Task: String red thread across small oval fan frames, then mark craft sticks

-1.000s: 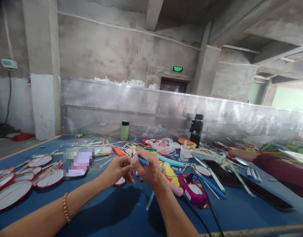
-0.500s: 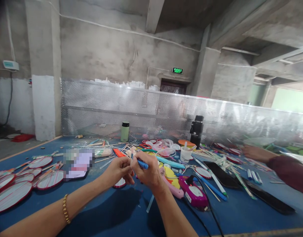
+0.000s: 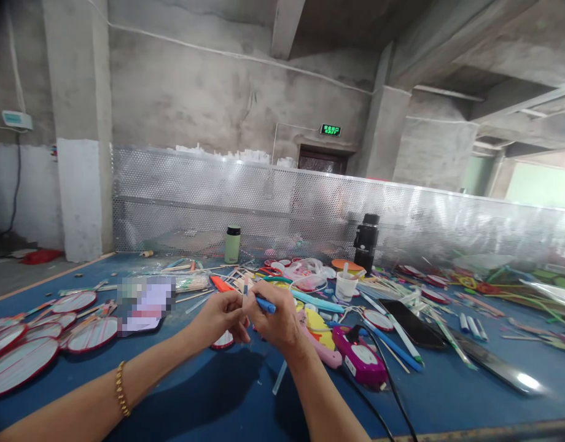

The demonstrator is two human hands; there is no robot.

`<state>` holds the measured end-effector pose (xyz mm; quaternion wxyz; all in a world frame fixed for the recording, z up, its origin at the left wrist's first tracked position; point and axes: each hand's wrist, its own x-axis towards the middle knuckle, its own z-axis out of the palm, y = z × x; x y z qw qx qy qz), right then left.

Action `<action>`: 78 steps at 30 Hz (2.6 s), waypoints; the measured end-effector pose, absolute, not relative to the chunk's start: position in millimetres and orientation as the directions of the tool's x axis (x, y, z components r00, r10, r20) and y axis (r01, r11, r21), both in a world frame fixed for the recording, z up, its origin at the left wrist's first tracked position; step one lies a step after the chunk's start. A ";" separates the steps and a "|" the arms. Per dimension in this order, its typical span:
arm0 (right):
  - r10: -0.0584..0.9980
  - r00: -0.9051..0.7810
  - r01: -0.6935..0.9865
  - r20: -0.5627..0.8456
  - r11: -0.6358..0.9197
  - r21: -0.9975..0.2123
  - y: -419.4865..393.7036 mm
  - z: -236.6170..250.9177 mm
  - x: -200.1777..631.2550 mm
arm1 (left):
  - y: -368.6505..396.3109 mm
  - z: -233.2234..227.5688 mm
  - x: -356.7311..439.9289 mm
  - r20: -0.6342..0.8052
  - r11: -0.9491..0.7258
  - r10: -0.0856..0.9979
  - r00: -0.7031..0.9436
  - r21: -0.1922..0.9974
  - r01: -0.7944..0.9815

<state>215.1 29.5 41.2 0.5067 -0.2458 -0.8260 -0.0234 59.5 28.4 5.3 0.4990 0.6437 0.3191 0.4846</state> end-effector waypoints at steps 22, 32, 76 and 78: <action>0.371 -0.345 0.456 0.862 0.869 -0.191 31.7 40.3 215.8 | 27.6 5.4 58.8 0.309 -0.306 0.889 0.337 0.950 -0.063; 0.337 -0.338 0.466 0.879 0.871 -0.155 33.7 41.7 215.2 | 29.5 3.7 58.9 0.308 -0.307 0.891 0.333 0.950 -0.057; 0.342 -0.328 0.430 0.880 0.884 -0.183 34.4 39.7 216.0 | 27.6 8.1 59.3 0.304 -0.287 0.899 0.315 0.953 -0.100; 0.350 -0.345 0.429 0.871 0.884 -0.186 33.8 38.7 216.6 | 26.9 9.0 59.3 0.308 -0.290 0.900 0.309 0.951 -0.105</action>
